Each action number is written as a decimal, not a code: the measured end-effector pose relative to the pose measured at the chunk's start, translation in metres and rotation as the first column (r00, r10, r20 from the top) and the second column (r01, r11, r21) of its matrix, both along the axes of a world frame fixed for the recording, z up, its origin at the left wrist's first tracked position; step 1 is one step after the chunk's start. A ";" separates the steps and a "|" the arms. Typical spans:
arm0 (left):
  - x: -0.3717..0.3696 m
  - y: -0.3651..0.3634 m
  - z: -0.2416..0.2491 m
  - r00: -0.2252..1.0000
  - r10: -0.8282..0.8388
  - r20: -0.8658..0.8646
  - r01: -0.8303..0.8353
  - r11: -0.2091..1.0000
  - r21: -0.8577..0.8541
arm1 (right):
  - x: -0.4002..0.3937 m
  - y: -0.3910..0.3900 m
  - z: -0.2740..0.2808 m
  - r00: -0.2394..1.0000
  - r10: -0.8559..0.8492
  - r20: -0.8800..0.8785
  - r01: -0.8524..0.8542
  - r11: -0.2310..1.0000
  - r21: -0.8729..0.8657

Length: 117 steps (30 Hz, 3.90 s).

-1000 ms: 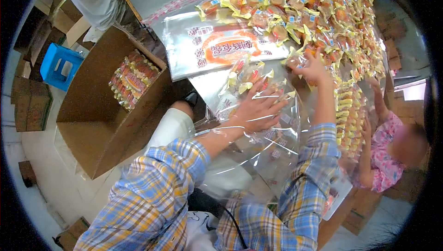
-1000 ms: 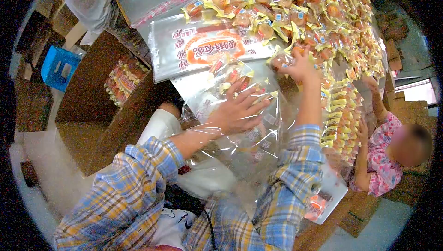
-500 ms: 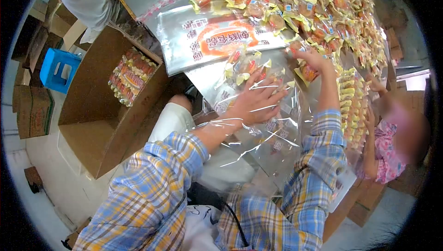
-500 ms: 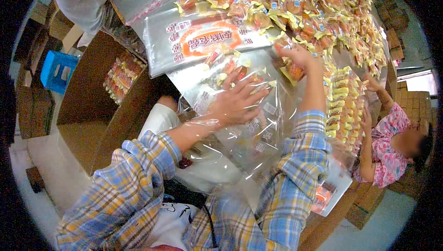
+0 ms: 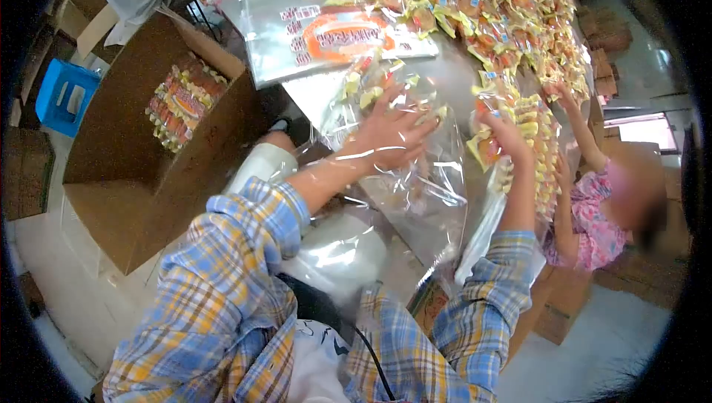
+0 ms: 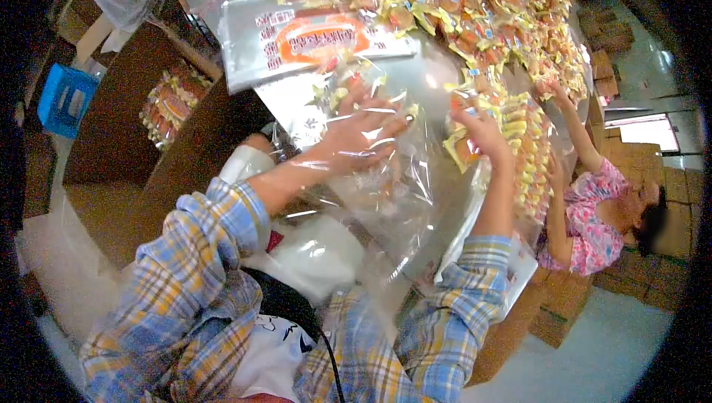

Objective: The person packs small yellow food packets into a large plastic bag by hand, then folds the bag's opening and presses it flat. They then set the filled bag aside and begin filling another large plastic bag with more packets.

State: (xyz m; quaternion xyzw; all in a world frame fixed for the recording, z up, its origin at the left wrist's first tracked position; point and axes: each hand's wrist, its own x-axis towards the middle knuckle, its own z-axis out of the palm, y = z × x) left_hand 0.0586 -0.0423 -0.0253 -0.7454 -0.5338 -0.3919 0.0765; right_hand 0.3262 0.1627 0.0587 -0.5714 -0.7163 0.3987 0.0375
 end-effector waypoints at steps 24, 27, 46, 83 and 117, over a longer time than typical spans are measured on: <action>-0.011 -0.255 0.098 0.297 -0.010 0.955 0.929 0.233 -0.287 | 0.000 -0.522 -0.063 -0.267 -0.382 -0.885 0.008 0.917 -0.398; -0.011 -0.269 0.087 0.339 -0.076 0.938 0.901 0.314 -0.300 | -0.016 -0.530 -0.059 -0.178 -0.399 -0.899 0.038 0.910 -0.412; -0.042 -0.275 0.046 -0.124 0.380 0.917 0.881 0.468 -0.075 | -0.070 -0.498 -0.037 0.217 -0.361 -0.907 0.431 0.869 -0.243; -0.004 -0.222 0.028 -0.184 0.566 0.803 0.870 0.474 -0.135 | -0.063 -0.450 0.001 0.635 -0.526 -0.566 0.435 0.849 -0.302; -0.003 -0.241 0.010 -0.252 0.652 0.715 0.896 0.436 -0.081 | -0.068 -0.465 -0.040 0.834 -0.201 -0.513 0.450 0.787 0.422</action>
